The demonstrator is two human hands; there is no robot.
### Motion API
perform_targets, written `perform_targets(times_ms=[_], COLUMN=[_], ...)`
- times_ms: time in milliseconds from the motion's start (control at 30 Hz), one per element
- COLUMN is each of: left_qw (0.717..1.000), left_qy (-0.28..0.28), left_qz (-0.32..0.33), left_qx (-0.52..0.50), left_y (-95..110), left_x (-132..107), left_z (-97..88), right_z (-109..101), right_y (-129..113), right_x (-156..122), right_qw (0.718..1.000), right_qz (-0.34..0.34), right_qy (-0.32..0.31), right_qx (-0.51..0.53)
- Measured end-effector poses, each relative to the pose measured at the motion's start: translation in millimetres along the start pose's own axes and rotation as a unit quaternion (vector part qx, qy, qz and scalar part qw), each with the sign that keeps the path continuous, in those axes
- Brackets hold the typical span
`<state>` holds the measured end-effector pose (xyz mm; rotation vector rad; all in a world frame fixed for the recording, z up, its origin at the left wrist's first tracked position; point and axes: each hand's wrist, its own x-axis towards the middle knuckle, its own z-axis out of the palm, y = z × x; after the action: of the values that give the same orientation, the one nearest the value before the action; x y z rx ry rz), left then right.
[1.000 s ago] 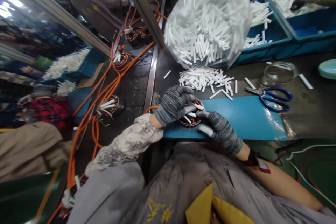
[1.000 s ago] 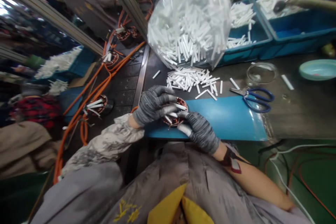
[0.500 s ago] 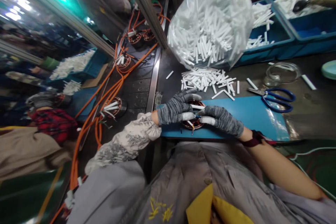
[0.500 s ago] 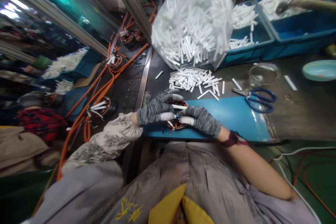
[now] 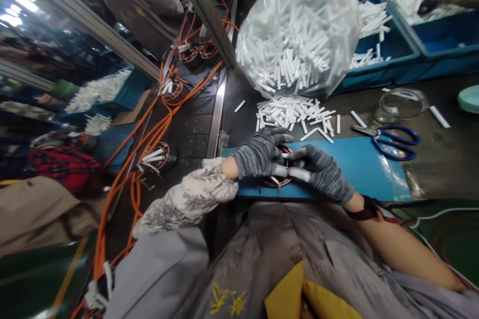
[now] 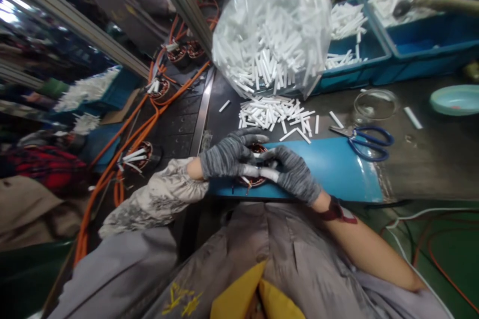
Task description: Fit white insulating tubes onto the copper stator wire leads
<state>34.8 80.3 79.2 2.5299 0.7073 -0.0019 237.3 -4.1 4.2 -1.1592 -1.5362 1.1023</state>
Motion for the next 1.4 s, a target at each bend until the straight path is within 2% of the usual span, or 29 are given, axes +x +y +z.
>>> perform_targets(times_ms=[100, 200, 267, 367, 467, 567, 633, 667, 800, 867, 967, 1133, 1267, 1333, 1400], left_qw=[0.998, 0.997, 0.998, 0.993, 0.997, 0.995, 0.987, 0.984, 0.971, 0.964, 0.960, 0.945, 0.941, 0.943, 0.947], left_qy=[-0.001, 0.049, 0.067, 0.002, -0.046, 0.003, 0.057, 0.078, 0.140, 0.164, 0.191, 0.275, 0.305, 0.308, 0.300], left_qz=[0.010, 0.009, 0.019, 0.055, 0.051, 0.005, -0.032, -0.048, -0.105, -0.128, -0.141, -0.117, -0.087, -0.071, -0.053], left_qx=[0.057, 0.061, 0.000, -0.103, -0.022, 0.101, 0.145, 0.154, 0.161, 0.163, 0.150, 0.129, 0.120, 0.109, 0.099], left_y=[15, 13, -2, -34, -53, -47, -36, -31, -12, -5, 0, -7, -12, -12, -11], left_x=[18, 13, -6, -43, -69, -80, -81, -80, -71, -65, -61, -68, -71, -71, -71], left_z=[11.3, 10.8, 2.9, -7.0, -0.4, 21.1, 37.6, 45.2, 66.3, 69.1, 67.4, 71.9, 77.1, 76.0, 73.2], right_z=[-22, -50, -66, -73, -62, -49, -46, -46, -46, -43, -34, -21, -21, -24, -25], right_y=[9, 18, 23, 28, 31, 33, 33, 32, 19, 5, -19, -43, -52, -61, -75], right_x=[2, 10, 17, 31, 52, 71, 75, 74, 51, 32, 7, -6, 3, 7, 8], right_qw=[0.997, 0.975, 0.946, 0.898, 0.861, 0.840, 0.844, 0.856, 0.940, 0.968, 0.981, 0.969, 0.933, 0.886, 0.814], right_qz=[-0.002, -0.012, -0.034, -0.073, -0.107, -0.120, -0.124, -0.126, -0.104, -0.067, -0.054, -0.093, -0.173, -0.238, -0.304], right_qy=[0.076, 0.124, 0.093, 0.033, -0.022, -0.086, -0.098, -0.090, 0.039, 0.081, 0.069, 0.068, 0.061, 0.048, -0.001], right_qx=[-0.028, -0.185, -0.307, -0.433, -0.497, -0.522, -0.512, -0.494, -0.322, -0.227, -0.172, -0.218, -0.309, -0.394, -0.495])
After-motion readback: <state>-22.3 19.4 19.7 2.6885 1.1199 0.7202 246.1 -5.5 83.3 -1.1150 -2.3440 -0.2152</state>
